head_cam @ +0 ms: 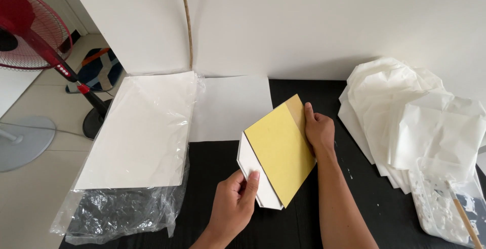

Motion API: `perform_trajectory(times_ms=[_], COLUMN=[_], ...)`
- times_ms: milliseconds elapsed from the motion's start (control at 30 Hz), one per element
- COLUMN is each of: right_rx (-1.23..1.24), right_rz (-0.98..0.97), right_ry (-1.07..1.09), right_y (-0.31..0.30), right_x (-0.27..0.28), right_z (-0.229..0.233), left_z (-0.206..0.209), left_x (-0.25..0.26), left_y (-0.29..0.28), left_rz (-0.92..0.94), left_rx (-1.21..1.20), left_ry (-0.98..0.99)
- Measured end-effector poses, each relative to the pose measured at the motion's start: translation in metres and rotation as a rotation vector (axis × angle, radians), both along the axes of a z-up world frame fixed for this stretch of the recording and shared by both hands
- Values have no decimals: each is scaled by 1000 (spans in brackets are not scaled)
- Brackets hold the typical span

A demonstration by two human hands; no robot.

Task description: A person is manually assembling a paper bag by folding white paper around a yellow cardboard template and applying glue to the seams using a small brush.

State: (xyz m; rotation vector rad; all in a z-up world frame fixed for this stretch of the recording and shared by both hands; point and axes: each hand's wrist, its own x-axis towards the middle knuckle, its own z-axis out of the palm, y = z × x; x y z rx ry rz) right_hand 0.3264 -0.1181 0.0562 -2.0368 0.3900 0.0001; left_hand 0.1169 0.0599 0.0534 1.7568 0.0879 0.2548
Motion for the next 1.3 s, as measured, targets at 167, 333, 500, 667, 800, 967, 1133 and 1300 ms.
perform_trajectory(times_ms=[167, 333, 500, 667, 800, 967, 1133, 1300], right_rx=[66, 95, 62, -6, 23, 14, -84, -111], right_rz=[-23, -36, -2, -138, -206, -193, -120, -79], right_ry=[-76, -248, -381, -338, -296, -332, -348, -403], right_y=[-1, 3, 5, 4, -8, -14, -15, -15], right_x=[-3, -6, -9, -15, -10, -10, -12, -18], right_z=[9, 25, 34, 50, 49, 52, 57, 65], left_z=[-2, 12, -9, 5, 17, 10, 4, 23], left_x=[1, 7, 11, 15, 13, 13, 19, 21], left_y=[1, 11, 21, 15, 16, 17, 26, 31], left_rz=[-9, -7, 44, -75, -246, -307, -103, 42], left_rx=[5, 55, -124, -287, -373, -302, -264, -326], left_ry=[20, 189, 83, -20, -25, -10, 175, 235])
